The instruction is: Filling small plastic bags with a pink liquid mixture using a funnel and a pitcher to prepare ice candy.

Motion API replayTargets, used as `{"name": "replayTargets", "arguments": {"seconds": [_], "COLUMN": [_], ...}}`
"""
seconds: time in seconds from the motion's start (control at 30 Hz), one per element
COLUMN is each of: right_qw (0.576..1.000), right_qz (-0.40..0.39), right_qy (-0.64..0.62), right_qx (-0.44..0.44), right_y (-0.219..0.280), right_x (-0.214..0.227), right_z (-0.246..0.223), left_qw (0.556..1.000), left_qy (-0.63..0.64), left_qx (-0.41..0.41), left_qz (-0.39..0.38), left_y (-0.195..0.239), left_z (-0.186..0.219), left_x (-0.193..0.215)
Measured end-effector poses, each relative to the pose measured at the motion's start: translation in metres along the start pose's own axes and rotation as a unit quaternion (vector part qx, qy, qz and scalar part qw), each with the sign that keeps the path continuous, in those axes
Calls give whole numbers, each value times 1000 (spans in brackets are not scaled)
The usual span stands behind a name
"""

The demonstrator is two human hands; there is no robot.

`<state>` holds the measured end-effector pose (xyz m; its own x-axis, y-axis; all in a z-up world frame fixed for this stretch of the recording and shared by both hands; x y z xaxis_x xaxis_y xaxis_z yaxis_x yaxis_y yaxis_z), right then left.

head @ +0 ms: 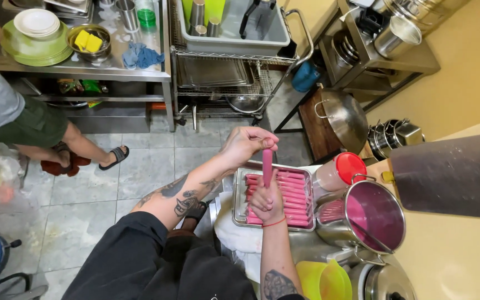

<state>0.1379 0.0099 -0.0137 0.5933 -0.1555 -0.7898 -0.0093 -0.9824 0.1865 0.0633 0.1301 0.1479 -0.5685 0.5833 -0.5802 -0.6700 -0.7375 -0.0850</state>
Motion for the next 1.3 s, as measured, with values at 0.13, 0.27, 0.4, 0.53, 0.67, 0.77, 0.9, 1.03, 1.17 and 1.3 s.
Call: {"name": "replayTargets", "arguments": {"seconds": [0.13, 0.27, 0.4, 0.53, 0.67, 0.77, 0.9, 1.03, 1.17, 1.3], "right_qw": [999, 976, 952, 965, 769, 563, 329, 319, 289, 342], "right_qz": [-12, 56, 49, 95, 250, 265, 142, 173, 194, 241], "right_qy": [43, 103, 213, 241, 579, 754, 907, 909, 908, 874], "right_qx": [-7, 181, 216, 43, 101, 210, 220, 207, 232, 247], "right_y": [-7, -1, -4, 22, 57, 95, 106, 126, 148, 169], "right_x": [-21, -17, 16, -4, 10, -58, -131, -134, -136, -144], "right_z": [5, -19, -19, -8, -68, -130, -154, -175, -180, -179], "left_qw": [1000, 999, 999, 1000, 984, 957, 891, 862, 866, 841], "left_qy": [-12, -25, 33, -5, -146, -238, -394, -448, -405, -412], "left_qx": [4, -18, -12, 11, 89, 131, 149, 111, 4, -13], "left_qz": [7, 18, 21, -5, -46, -101, -169, -208, -294, -350], "left_y": [0, 2, -7, 3, 13, 8, 26, 12, 24, 19], "left_z": [9, 10, 1, 1, -5, -38, -28, -87, -66, -91], "left_x": [2, 6, 13, 2, -11, -23, -61, -64, -85, -91]}}
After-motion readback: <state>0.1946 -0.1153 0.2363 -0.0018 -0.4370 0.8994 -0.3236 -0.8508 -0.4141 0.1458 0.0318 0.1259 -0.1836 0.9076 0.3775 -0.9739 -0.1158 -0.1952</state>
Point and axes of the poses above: each hand's wrist, its own y-axis away from the middle knuckle, its own x-axis out of the back of the hand, z = x × y, the point moved 7 cm from there along -y, towards the middle knuckle, and after that the axes turned 14 degrees about y, right-handed, at the moved point
